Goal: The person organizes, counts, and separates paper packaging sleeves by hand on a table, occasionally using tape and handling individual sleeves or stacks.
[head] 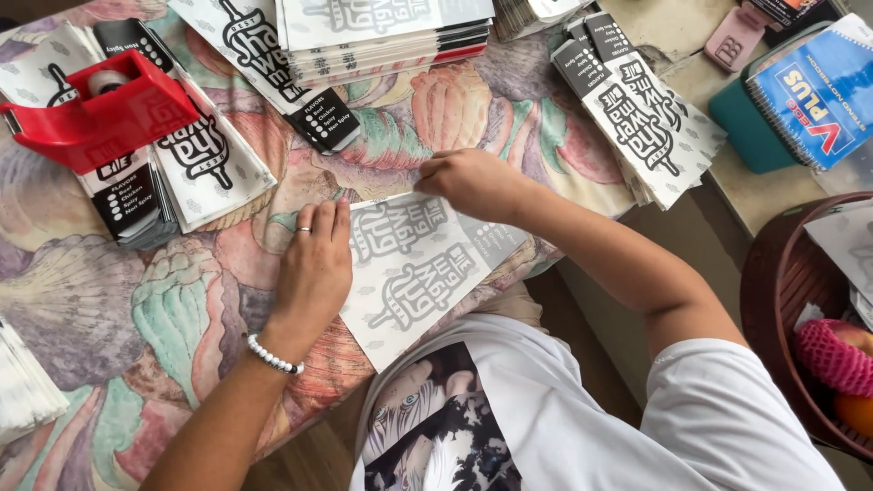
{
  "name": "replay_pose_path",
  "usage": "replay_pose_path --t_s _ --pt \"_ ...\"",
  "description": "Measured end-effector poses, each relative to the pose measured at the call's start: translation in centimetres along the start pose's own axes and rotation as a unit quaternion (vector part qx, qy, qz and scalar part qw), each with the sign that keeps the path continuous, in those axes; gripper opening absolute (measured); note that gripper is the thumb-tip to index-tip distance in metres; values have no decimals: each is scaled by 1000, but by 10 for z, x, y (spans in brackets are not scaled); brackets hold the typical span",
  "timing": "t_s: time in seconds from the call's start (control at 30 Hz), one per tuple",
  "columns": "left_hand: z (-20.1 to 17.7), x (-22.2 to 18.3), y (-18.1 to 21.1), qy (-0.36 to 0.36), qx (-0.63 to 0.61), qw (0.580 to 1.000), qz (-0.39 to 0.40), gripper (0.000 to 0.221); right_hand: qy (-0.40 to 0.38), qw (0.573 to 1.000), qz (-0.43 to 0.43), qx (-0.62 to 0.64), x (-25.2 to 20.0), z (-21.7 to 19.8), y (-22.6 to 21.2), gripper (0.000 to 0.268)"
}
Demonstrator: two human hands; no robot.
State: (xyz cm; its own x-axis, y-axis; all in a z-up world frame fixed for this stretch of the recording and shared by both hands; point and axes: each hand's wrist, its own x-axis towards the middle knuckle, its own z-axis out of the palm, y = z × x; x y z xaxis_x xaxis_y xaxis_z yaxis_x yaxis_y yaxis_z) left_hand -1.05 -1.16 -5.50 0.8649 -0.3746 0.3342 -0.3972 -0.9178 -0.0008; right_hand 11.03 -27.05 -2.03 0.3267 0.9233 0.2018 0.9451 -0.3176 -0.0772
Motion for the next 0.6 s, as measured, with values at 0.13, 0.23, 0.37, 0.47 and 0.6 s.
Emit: replay_pose_path --t_s 0.13,0.23,0.37,0.47,0.6 --pt "2 -1 0 -8 7 1000 -1 47 -23 998 58 27 -21 -2 12 25" --pt "1 1 -2 -19 10 1000 -3 47 -32 997 74 19 -30 -3 22 23" --pt "7 -2 -5 -29 24 999 7 49 -41 993 111 22 -39 -7 24 18" --pt "7 -2 -6 -32 33 999 7 49 -57 991 117 6 -43 -7 28 14" --pt "3 0 -4 -23 29 999 9 49 -72 991 115 -9 -45 -13 24 13"
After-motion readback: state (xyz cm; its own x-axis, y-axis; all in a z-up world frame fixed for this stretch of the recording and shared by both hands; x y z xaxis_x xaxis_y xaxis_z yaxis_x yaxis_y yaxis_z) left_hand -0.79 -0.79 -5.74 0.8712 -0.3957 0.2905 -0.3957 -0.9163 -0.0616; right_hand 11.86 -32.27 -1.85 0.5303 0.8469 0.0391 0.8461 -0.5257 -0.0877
